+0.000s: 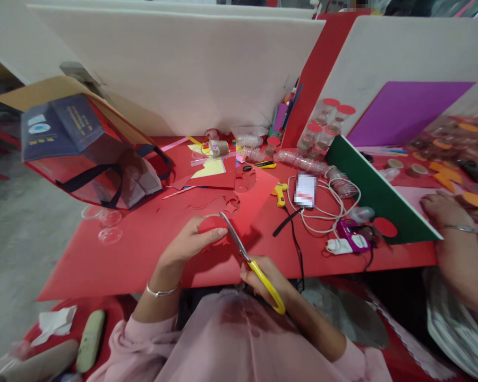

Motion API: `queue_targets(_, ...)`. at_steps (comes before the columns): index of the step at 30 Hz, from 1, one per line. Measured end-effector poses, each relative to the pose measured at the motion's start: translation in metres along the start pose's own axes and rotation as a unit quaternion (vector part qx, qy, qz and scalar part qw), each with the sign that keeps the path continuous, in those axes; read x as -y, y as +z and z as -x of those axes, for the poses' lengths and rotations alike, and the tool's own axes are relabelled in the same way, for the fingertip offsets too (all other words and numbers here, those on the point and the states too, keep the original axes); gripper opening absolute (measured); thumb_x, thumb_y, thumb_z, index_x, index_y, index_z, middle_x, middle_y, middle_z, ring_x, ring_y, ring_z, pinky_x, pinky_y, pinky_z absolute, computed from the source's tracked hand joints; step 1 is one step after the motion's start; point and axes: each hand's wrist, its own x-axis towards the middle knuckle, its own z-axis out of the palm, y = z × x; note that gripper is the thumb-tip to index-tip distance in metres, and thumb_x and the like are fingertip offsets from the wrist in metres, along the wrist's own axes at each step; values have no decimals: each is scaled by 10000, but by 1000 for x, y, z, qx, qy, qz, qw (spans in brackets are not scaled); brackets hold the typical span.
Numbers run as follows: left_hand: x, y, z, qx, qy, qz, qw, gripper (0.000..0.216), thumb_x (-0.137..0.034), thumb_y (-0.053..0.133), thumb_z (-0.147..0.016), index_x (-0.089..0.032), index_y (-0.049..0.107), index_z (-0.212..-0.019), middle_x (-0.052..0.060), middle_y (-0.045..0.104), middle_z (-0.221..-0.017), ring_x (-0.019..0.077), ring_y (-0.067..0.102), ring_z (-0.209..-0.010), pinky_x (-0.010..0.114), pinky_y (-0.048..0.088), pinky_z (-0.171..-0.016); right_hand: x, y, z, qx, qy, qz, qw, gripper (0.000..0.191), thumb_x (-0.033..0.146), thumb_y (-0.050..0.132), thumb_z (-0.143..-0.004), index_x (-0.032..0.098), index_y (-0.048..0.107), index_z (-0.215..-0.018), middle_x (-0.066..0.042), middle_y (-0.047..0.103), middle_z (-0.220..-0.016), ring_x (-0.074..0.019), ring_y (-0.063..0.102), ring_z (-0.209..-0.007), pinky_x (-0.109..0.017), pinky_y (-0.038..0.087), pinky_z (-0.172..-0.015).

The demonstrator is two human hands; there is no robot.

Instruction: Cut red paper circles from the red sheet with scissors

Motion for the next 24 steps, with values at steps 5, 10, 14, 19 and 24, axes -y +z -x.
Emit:
queue_targets(5, -2, -2, 0, 15, -3, 3, 1000, 366, -475, 692, -938, -154, 684, -764, 53, 674, -733, 162, 596, -687, 283, 485, -678, -5, 0, 0, -2, 12, -5, 1000, 144, 245, 582, -845, 194, 526, -722, 29, 505, -626, -120, 483, -579, -222, 338, -521)
queue_targets(10, -3, -5, -1, 15, 8, -6, 1000, 353, -458, 721, -916, -157, 652, -745, 32, 635, -721, 154, 574, -691, 275, 479, -691, -11, 2, 0, 5, 32, -5, 999, 158, 257, 590, -855, 193, 520, -729, 33, 505, -635, -113, 464, -574, -223, 324, -518)
queue_targets(14, -6, -5, -3, 25, 1, -3, 1000, 350, -459, 726, -907, -160, 637, -746, 18, 606, -718, 140, 540, -672, 260, 457, -660, -18, 4, -1, -1, 34, -10, 999, 153, 253, 606, -867, 194, 525, -752, 38, 513, -655, -111, 473, -580, -228, 343, -536)
queue_targets(19, -12, -3, -4, 34, -28, 3, 999, 352, -473, 749, -873, -157, 654, -751, 13, 589, -697, 132, 520, -645, 250, 447, -623, -22, 3, -2, 1, 30, -4, 1000, 149, 232, 599, -872, 188, 549, -739, 32, 538, -636, -121, 508, -590, -227, 352, -541)
queue_targets(24, -12, -4, -3, 28, -49, -9, 998, 360, -484, 763, -848, -145, 683, -758, 19, 585, -664, 134, 507, -624, 246, 415, -578, -20, 3, -2, -1, 32, 2, 999, 162, 226, 605, -866, 189, 542, -721, 37, 520, -606, -118, 496, -570, -228, 327, -521)
